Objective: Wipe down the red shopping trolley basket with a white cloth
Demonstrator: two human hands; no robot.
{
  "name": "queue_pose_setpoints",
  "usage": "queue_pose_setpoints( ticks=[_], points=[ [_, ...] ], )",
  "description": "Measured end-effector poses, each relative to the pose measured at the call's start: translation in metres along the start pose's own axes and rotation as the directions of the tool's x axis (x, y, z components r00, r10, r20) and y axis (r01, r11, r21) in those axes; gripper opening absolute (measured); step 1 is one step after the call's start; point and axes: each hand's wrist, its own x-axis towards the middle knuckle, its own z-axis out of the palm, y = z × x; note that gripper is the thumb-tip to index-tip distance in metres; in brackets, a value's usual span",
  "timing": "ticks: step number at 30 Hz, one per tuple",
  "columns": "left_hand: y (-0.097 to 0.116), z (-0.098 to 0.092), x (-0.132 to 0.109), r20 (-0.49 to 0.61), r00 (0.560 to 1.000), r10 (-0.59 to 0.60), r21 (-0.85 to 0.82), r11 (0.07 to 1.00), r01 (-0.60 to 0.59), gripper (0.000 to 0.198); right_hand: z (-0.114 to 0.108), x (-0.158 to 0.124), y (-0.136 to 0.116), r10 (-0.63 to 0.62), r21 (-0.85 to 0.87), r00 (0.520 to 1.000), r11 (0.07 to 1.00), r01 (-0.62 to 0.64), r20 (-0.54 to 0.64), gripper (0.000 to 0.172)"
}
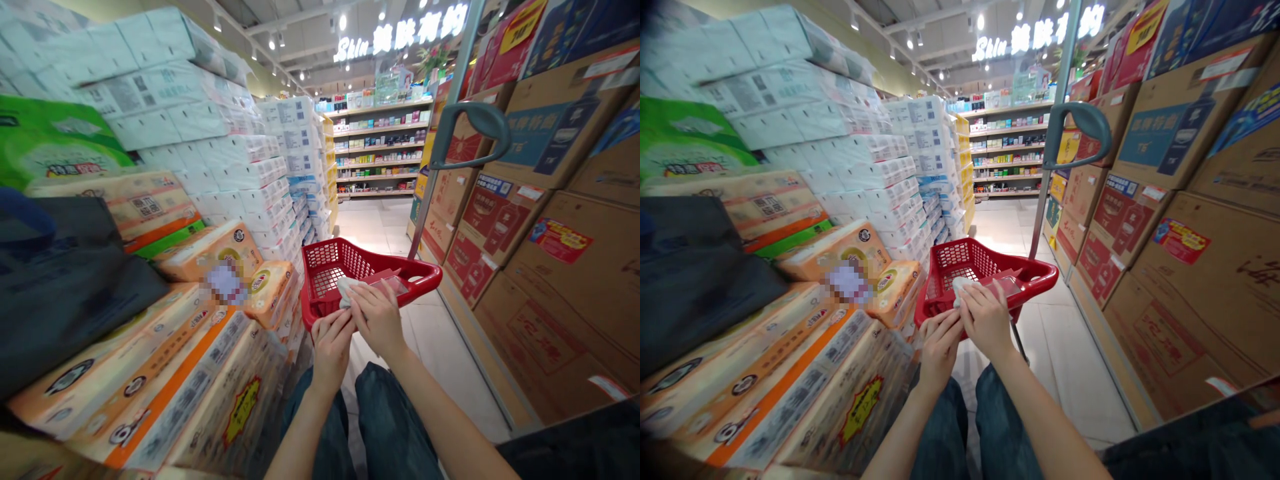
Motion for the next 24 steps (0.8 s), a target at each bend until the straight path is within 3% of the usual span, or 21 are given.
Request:
queue_pose_setpoints(
  ticks=[4, 7, 9, 11, 13, 17, 19, 21, 24],
  points=[
    [-0.002, -0.004, -0.002, 0.062, 0.997, 0.036, 0.007, 0.999, -0.036, 0.033, -0.011, 0.003, 0.047, 0.019, -0.019, 1.000, 1.000, -0.019, -0.002, 0.028],
    [-0.001, -0.002, -0.002, 0.054, 0.998, 0.037, 0.013, 0.999, -0.037, 0.034, -0.019, -0.001, 0.089, 0.163, -0.045, 0.987, 0.986, -0.163, -0.016, 0.029],
    [0.001, 0.000, -0.002, 0.041, 0.999, 0.035, 0.016, 0.999, -0.036, 0.034, -0.021, -0.004, 0.104, 0.278, -0.071, 0.960, 0.957, -0.280, -0.039, 0.032],
    [0.003, 0.003, -0.002, 0.036, 0.999, 0.034, 0.021, 0.999, -0.035, 0.034, -0.019, -0.006, 0.101, 0.348, -0.107, 0.933, 0.928, -0.356, -0.086, 0.034],
    [0.004, 0.005, -0.001, 0.031, 0.999, 0.032, 0.028, 0.999, -0.033, 0.034, -0.013, -0.007, 0.081, 0.338, -0.139, 0.932, 0.925, -0.355, -0.130, 0.034],
    [0.002, 0.006, 0.000, 0.010, 0.999, 0.036, 0.031, 0.999, -0.036, 0.033, -0.003, -0.007, 0.022, 0.172, -0.103, 0.983, 0.979, -0.178, -0.057, 0.032],
    [0.000, 0.004, -0.001, 0.002, 0.999, 0.040, 0.025, 0.999, -0.040, 0.032, -0.003, -0.006, 0.008, 0.094, -0.047, 0.995, 0.995, -0.093, 0.023, 0.031],
    [-0.002, 0.001, -0.001, 0.020, 0.999, 0.048, 0.024, 0.999, -0.049, 0.032, -0.007, -0.005, 0.014, 0.034, -0.002, 0.997, 0.999, -0.034, 0.072, 0.030],
    [-0.004, -0.002, -0.003, 0.064, 0.996, 0.061, 0.022, 0.998, -0.063, 0.035, -0.017, -0.004, 0.057, 0.053, -0.008, 0.997, 0.999, -0.053, 0.061, 0.029]
  ],
)
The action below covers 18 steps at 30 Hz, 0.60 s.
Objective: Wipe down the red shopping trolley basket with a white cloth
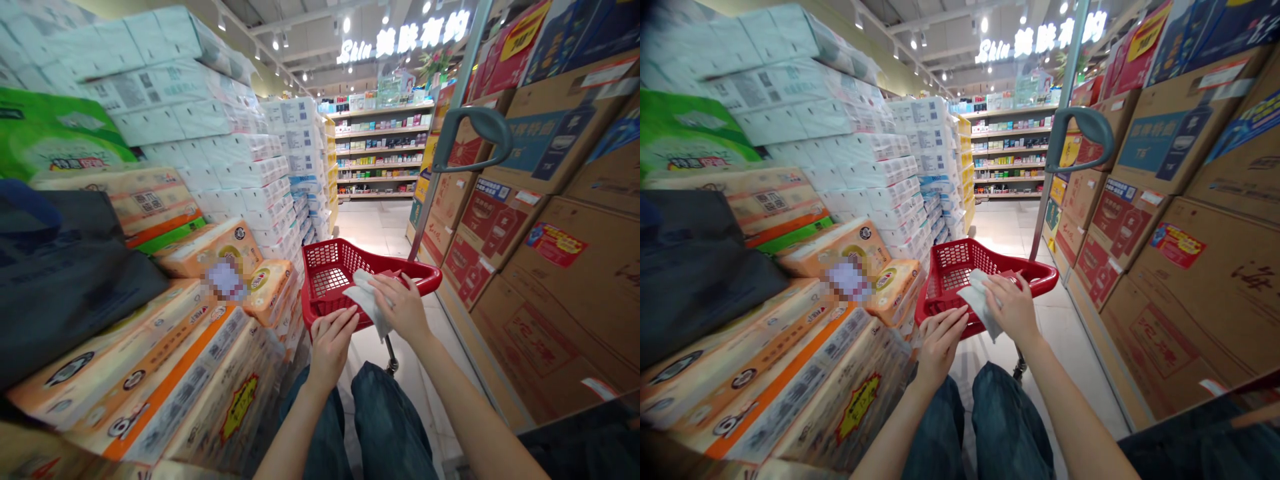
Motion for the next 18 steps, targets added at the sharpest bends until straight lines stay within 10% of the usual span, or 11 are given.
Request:
queue_pose_setpoints(
  ticks=[4, 8, 13, 18],
  points=[
    [0.003, 0.002, 0.000, -0.013, 1.000, -0.018, -0.011, 1.000, 0.018, 0.034, -0.009, 0.001, 0.052, 0.187, -0.056, 0.979, 0.980, -0.192, -0.079, 0.032],
    [0.007, 0.007, 0.003, -0.030, 0.999, -0.026, -0.015, 1.000, 0.025, 0.034, 0.001, -0.004, 0.024, 0.283, -0.094, 0.937, 0.947, -0.306, -0.205, 0.032],
    [0.004, 0.006, 0.003, -0.054, 0.999, -0.004, -0.018, 1.000, 0.004, 0.032, 0.018, -0.012, -0.047, 0.035, -0.061, 0.993, 0.997, -0.042, -0.116, 0.030],
    [0.001, -0.002, 0.001, 0.004, 1.000, -0.002, -0.017, 1.000, 0.002, 0.034, 0.017, -0.017, 0.004, -0.068, -0.029, 0.962, 0.998, 0.063, -0.265, 0.025]
  ],
)
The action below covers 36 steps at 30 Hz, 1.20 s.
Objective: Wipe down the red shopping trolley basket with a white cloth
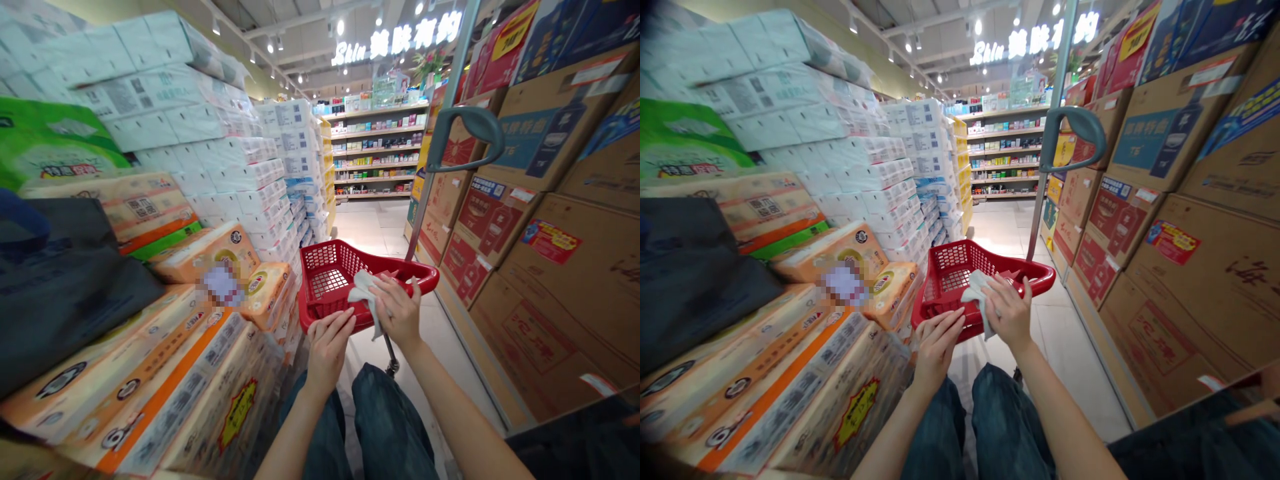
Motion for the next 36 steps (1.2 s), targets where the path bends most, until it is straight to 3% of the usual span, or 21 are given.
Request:
queue_pose_setpoints(
  ticks=[2, 4, 6, 8, 11, 13, 16, 19, 23, 27, 28, 30, 33, 36],
  points=[
    [0.002, 0.000, 0.000, -0.004, 1.000, -0.002, 0.003, 1.000, 0.002, 0.034, -0.002, -0.003, 0.034, 0.081, -0.018, 0.992, 0.996, -0.083, -0.099, 0.026],
    [0.005, 0.003, 0.002, -0.019, 1.000, -0.005, 0.008, 1.000, 0.005, 0.034, -0.002, -0.005, 0.053, 0.199, -0.031, 0.961, 0.978, -0.209, -0.194, 0.030],
    [0.009, 0.007, 0.003, -0.030, 1.000, -0.007, 0.011, 1.000, 0.007, 0.033, 0.003, -0.007, 0.048, 0.300, -0.039, 0.914, 0.946, -0.322, -0.274, 0.033],
    [0.012, 0.010, 0.005, -0.039, 0.999, -0.008, 0.013, 1.000, 0.009, 0.032, 0.010, -0.012, 0.021, 0.328, -0.044, 0.898, 0.934, -0.356, -0.294, 0.033],
    [0.013, 0.013, 0.005, -0.051, 0.999, -0.012, 0.018, 1.000, 0.013, 0.031, 0.024, -0.025, -0.029, 0.225, -0.038, 0.952, 0.971, -0.237, -0.206, 0.029],
    [0.012, 0.011, 0.004, -0.053, 0.998, -0.019, 0.017, 1.000, 0.020, 0.030, 0.030, -0.034, -0.045, 0.099, -0.055, 0.981, 0.992, -0.109, -0.166, 0.029],
    [0.008, 0.005, 0.001, -0.038, 0.999, -0.023, 0.010, 1.000, 0.023, 0.030, 0.030, -0.040, -0.027, -0.115, -0.132, 0.977, 0.987, 0.092, -0.181, 0.028],
    [0.005, 0.001, 0.000, -0.008, 1.000, -0.023, 0.005, 1.000, 0.023, 0.032, 0.022, -0.040, 0.020, -0.183, -0.166, 0.965, 0.974, 0.153, -0.185, 0.029],
    [0.005, 0.001, 0.001, -0.005, 1.000, -0.022, 0.007, 1.000, 0.022, 0.032, 0.017, -0.035, 0.059, 0.006, -0.124, 0.970, 0.992, -0.037, -0.243, 0.034],
    [0.007, 0.006, 0.002, -0.022, 0.999, -0.033, 0.013, 0.999, 0.034, 0.032, 0.022, -0.026, 0.038, 0.289, -0.019, 0.879, 0.947, -0.319, -0.379, 0.035],
    [0.007, 0.006, 0.002, -0.028, 0.999, -0.036, 0.015, 0.999, 0.036, 0.032, 0.022, -0.024, 0.026, 0.327, -0.003, 0.870, 0.936, -0.353, -0.369, 0.034],
    [0.006, 0.007, 0.002, -0.033, 0.999, -0.037, 0.017, 0.999, 0.038, 0.033, 0.019, -0.017, 0.000, 0.333, -0.009, 0.906, 0.938, -0.348, -0.261, 0.032],
    [0.002, 0.004, 0.003, -0.028, 0.999, -0.035, 0.021, 0.999, 0.036, 0.033, 0.007, -0.006, -0.033, 0.167, -0.027, 0.985, 0.986, -0.166, 0.042, 0.033],
    [-0.002, 0.001, 0.003, -0.025, 0.999, -0.032, 0.022, 0.999, 0.032, 0.032, -0.005, 0.007, -0.048, -0.002, 0.007, 0.964, 1.000, 0.000, 0.264, 0.036]
  ],
)
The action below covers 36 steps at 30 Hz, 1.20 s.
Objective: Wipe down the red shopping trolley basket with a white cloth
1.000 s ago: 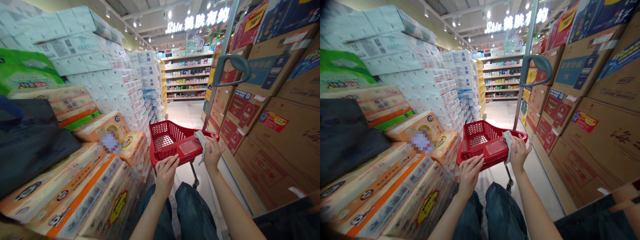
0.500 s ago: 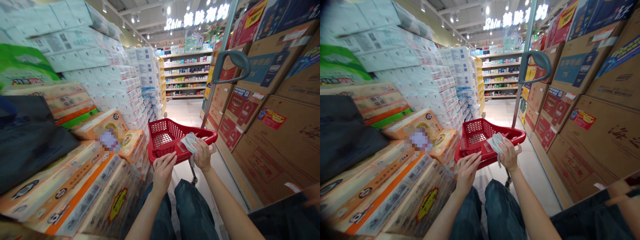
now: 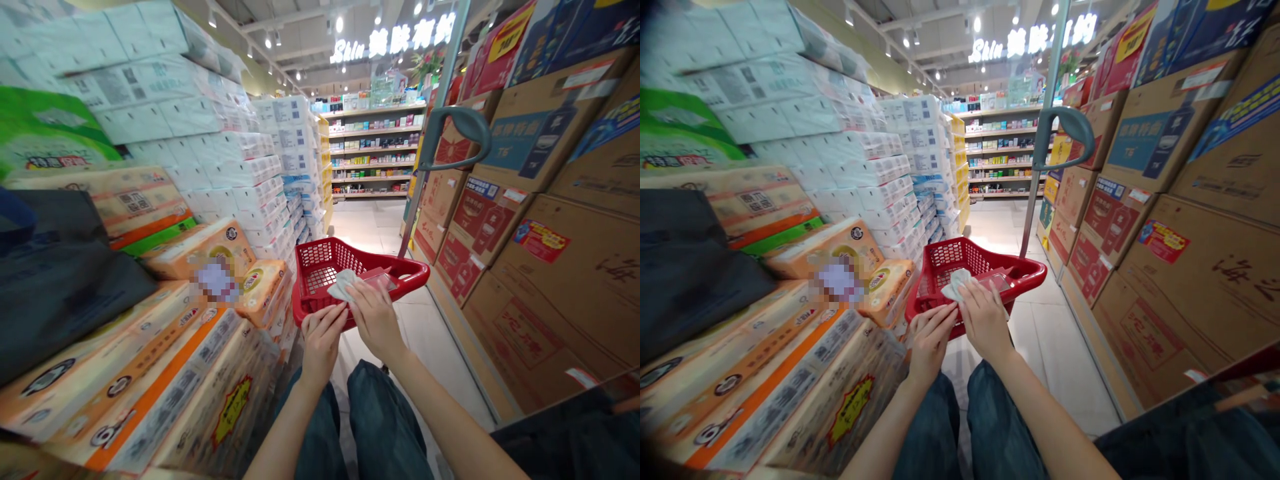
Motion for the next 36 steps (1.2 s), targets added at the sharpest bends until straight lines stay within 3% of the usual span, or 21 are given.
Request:
queue_pose_setpoints(
  ticks=[4, 8, 10, 13, 16, 20, 24, 27, 36],
  points=[
    [-0.004, -0.005, -0.003, 0.027, 1.000, 0.003, 0.000, 1.000, -0.003, 0.033, -0.014, 0.017, 0.023, -0.003, -0.009, 0.994, 1.000, 0.004, 0.106, 0.035],
    [-0.005, -0.009, -0.006, 0.022, 1.000, 0.008, 0.001, 1.000, -0.008, 0.035, -0.021, 0.026, 0.070, 0.219, -0.072, 0.966, 0.975, -0.211, 0.137, 0.035],
    [-0.004, -0.010, -0.006, 0.011, 1.000, 0.010, -0.002, 1.000, -0.010, 0.035, -0.020, 0.025, 0.078, 0.317, -0.124, 0.941, 0.945, -0.302, 0.117, 0.036],
    [-0.004, -0.011, -0.005, 0.000, 1.000, 0.012, -0.015, 1.000, -0.012, 0.034, -0.012, 0.020, 0.060, 0.349, -0.230, 0.936, 0.908, -0.349, -0.043, 0.032],
    [-0.004, -0.011, -0.005, 0.000, 1.000, 0.016, -0.021, 1.000, -0.016, 0.035, -0.002, 0.018, 0.021, 0.254, -0.250, 0.954, 0.924, -0.289, -0.162, 0.032],
    [-0.006, -0.011, -0.006, -0.022, 1.000, 0.005, -0.014, 1.000, -0.006, 0.034, 0.006, 0.024, -0.019, 0.114, -0.158, 0.992, 0.980, -0.122, -0.059, 0.030],
    [-0.010, -0.012, -0.009, -0.032, 0.999, 0.008, -0.018, 1.000, -0.008, 0.033, 0.002, 0.030, -0.025, -0.035, -0.063, 0.994, 0.997, 0.042, 0.102, 0.027],
    [-0.010, -0.013, -0.008, 0.010, 1.000, 0.014, -0.013, 1.000, -0.014, 0.034, -0.003, 0.030, -0.014, -0.052, -0.068, 0.993, 0.996, 0.060, 0.109, 0.027],
    [-0.005, -0.009, -0.007, 0.015, 1.000, 0.017, -0.014, 1.000, -0.017, 0.033, -0.023, 0.020, 0.066, 0.224, -0.156, 0.974, 0.964, -0.217, 0.031, 0.033]
  ],
)
